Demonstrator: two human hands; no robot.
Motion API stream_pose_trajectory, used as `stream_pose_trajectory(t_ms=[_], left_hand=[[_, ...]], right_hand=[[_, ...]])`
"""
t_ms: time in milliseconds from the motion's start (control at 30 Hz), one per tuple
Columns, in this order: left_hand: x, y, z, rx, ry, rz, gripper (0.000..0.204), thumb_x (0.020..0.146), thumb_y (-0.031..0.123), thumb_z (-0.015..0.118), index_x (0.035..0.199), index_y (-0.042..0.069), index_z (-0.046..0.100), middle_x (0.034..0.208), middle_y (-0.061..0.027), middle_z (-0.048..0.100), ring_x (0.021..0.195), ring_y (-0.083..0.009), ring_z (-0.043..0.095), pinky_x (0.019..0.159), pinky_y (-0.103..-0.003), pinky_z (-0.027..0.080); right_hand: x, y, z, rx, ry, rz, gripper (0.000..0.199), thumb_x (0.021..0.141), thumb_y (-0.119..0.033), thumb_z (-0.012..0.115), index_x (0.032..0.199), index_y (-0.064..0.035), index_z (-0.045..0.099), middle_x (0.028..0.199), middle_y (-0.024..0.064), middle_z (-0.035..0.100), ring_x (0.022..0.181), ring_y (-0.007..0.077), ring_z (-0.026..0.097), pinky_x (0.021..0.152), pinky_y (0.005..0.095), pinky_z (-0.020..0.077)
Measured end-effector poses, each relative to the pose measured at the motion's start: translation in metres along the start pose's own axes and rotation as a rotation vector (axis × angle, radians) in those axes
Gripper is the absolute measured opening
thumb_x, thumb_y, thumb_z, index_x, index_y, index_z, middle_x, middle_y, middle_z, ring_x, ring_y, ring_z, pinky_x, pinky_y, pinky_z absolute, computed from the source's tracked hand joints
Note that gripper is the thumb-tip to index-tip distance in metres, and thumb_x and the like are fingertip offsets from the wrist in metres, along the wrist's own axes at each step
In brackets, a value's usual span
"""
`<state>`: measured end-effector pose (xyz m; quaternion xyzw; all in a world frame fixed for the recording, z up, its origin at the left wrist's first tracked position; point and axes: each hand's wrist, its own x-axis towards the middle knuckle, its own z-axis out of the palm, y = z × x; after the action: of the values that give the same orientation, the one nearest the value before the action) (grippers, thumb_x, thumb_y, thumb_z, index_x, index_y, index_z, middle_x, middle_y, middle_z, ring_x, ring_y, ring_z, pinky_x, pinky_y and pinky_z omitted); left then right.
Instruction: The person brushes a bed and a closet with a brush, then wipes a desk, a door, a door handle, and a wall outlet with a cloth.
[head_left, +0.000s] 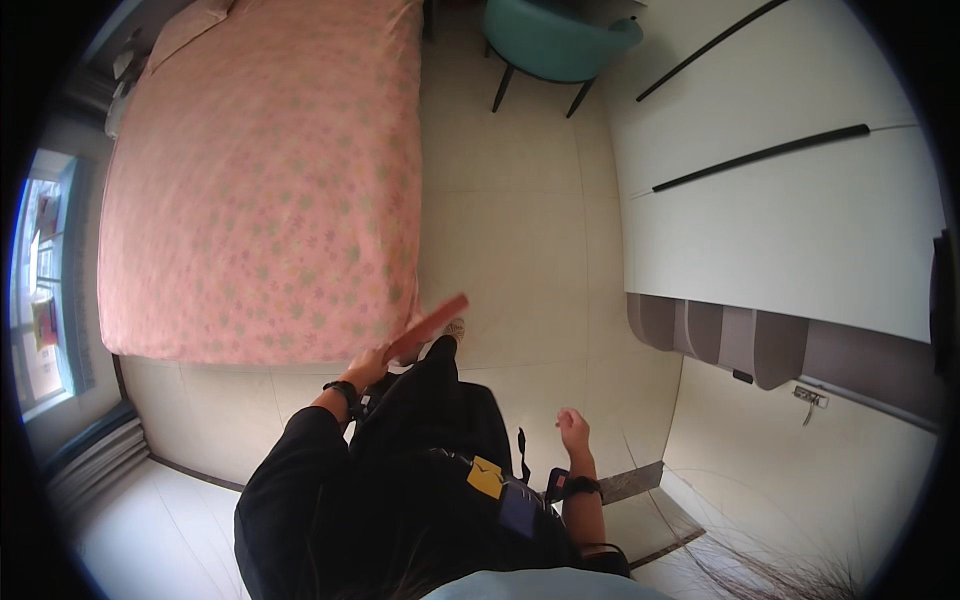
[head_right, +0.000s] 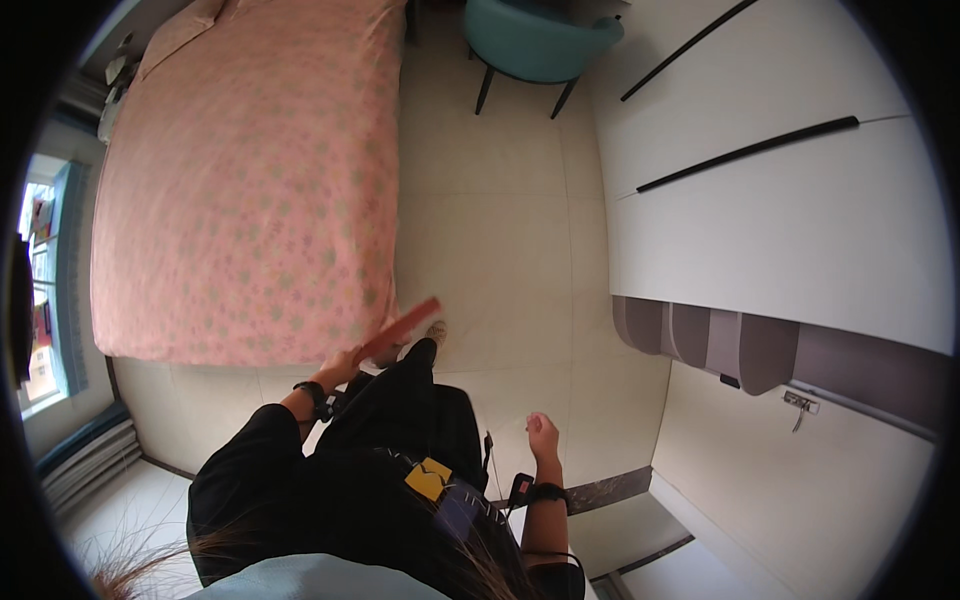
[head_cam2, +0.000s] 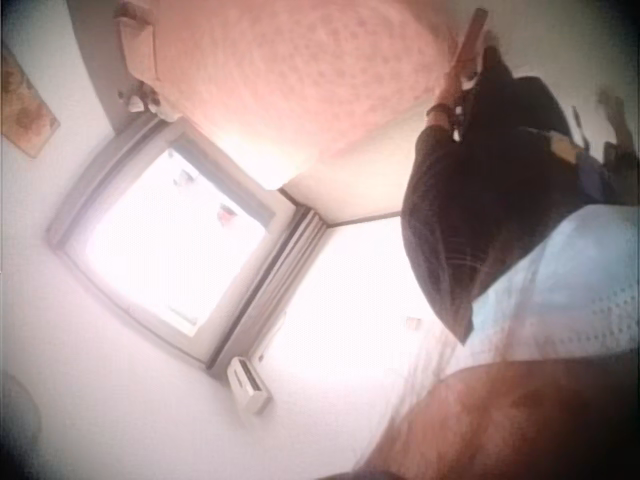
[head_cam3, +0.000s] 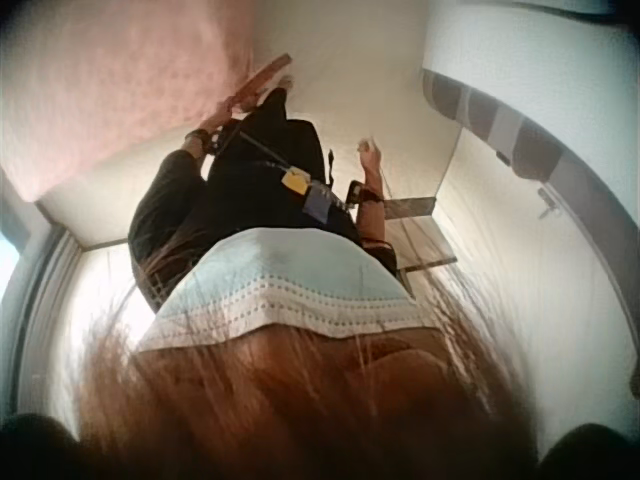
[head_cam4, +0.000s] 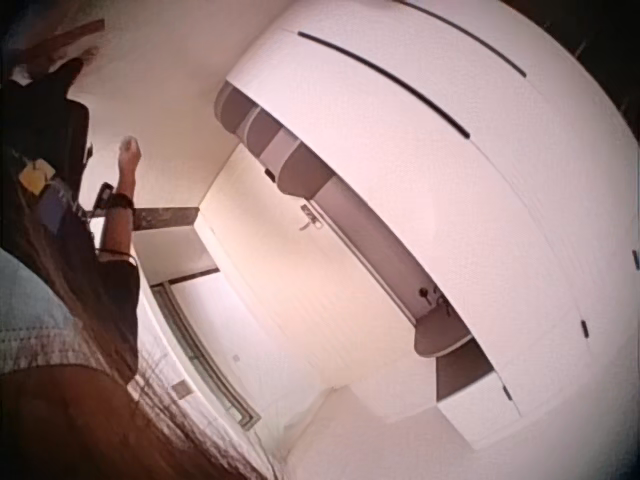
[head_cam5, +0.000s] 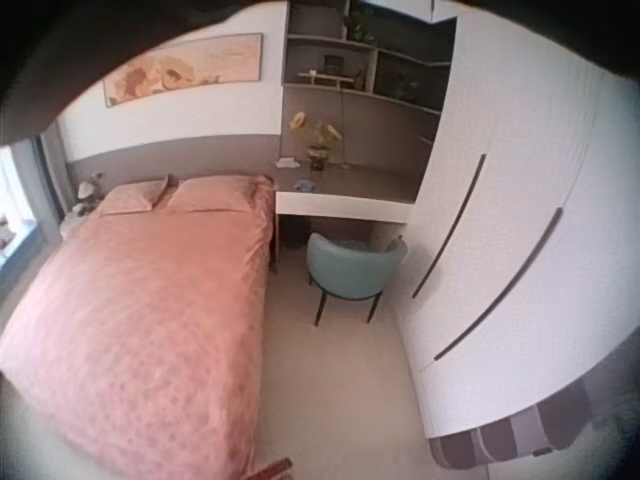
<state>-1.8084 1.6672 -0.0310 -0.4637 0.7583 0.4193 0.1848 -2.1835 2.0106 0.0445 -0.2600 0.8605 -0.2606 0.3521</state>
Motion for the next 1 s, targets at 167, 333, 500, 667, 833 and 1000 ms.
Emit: stream_pose_trajectory(t_ms=[167,333,500,667,833,1000], left_hand=[[0.064,0.119,-0.054,-0.501,0.59,0.131,0.05,0.082,0.022,0.058,0.126,0.008,0.041,0.077,-0.0162,0.061,0.068,-0.0292,0.061,0.059,-0.04,0.048],[0.094,0.282,-0.116,-1.3,0.439,0.038,0.038,0.086,0.013,0.056,0.118,0.005,0.038,0.064,-0.0043,0.05,0.053,-0.0119,0.051,0.046,-0.026,0.042],[0.146,0.373,-0.127,-1.559,0.574,0.155,0.029,0.087,0.017,0.058,0.108,0.007,0.039,0.073,-0.0046,0.052,0.064,-0.0128,0.054,0.055,-0.026,0.046],[0.178,0.395,-0.162,-1.637,0.725,0.134,0.032,0.089,0.022,0.056,0.11,0.007,0.038,0.087,-0.0086,0.059,0.073,-0.0156,0.058,0.061,-0.027,0.049],[0.225,0.382,-0.202,-1.764,0.808,0.013,0.035,0.091,0.03,0.051,0.111,0.007,0.034,0.094,-0.0126,0.059,0.08,-0.0201,0.059,0.065,-0.033,0.05],[0.298,0.33,-0.226,-1.679,0.836,-0.133,0.037,0.092,0.034,0.048,0.114,0.01,0.032,0.102,-0.0145,0.056,0.084,-0.0222,0.059,0.069,-0.033,0.05]], right_hand=[[0.091,-0.044,-0.025,0.244,-0.078,-0.011,0.027,0.086,-0.024,0.058,0.1,-0.0008,0.059,0.079,0.0098,0.064,0.07,0.0166,0.064,0.065,0.0277,0.0495],[0.18,-0.183,-0.032,0.305,-0.42,-0.249,0.035,0.087,-0.025,0.057,0.113,-0.0006,0.053,0.094,0.0126,0.062,0.088,0.0182,0.061,0.077,0.029,0.0477],[0.26,-0.311,-0.056,0.297,-0.66,-0.567,0.037,0.09,-0.017,0.048,0.122,-0.0015,0.041,0.106,0.0128,0.057,0.098,0.0206,0.056,0.085,0.0314,0.0439],[0.317,-0.353,-0.044,0.083,-0.659,-0.598,0.037,0.093,-0.023,0.038,0.125,-0.004,0.036,0.099,0.0151,0.059,0.088,0.0266,0.059,0.079,0.035,0.0461],[0.376,-0.379,0.0,0.135,-0.667,-0.615,0.032,0.093,-0.025,0.036,0.116,-0.0053,0.043,0.088,0.0207,0.062,0.078,0.0407,0.058,0.07,0.0452,0.0465],[0.45,-0.445,0.025,-0.11,-0.567,-0.844,0.03,0.092,-0.028,0.039,0.106,-0.0032,0.05,0.09,0.0226,0.061,0.081,0.042,0.057,0.069,0.0463,0.0463]])
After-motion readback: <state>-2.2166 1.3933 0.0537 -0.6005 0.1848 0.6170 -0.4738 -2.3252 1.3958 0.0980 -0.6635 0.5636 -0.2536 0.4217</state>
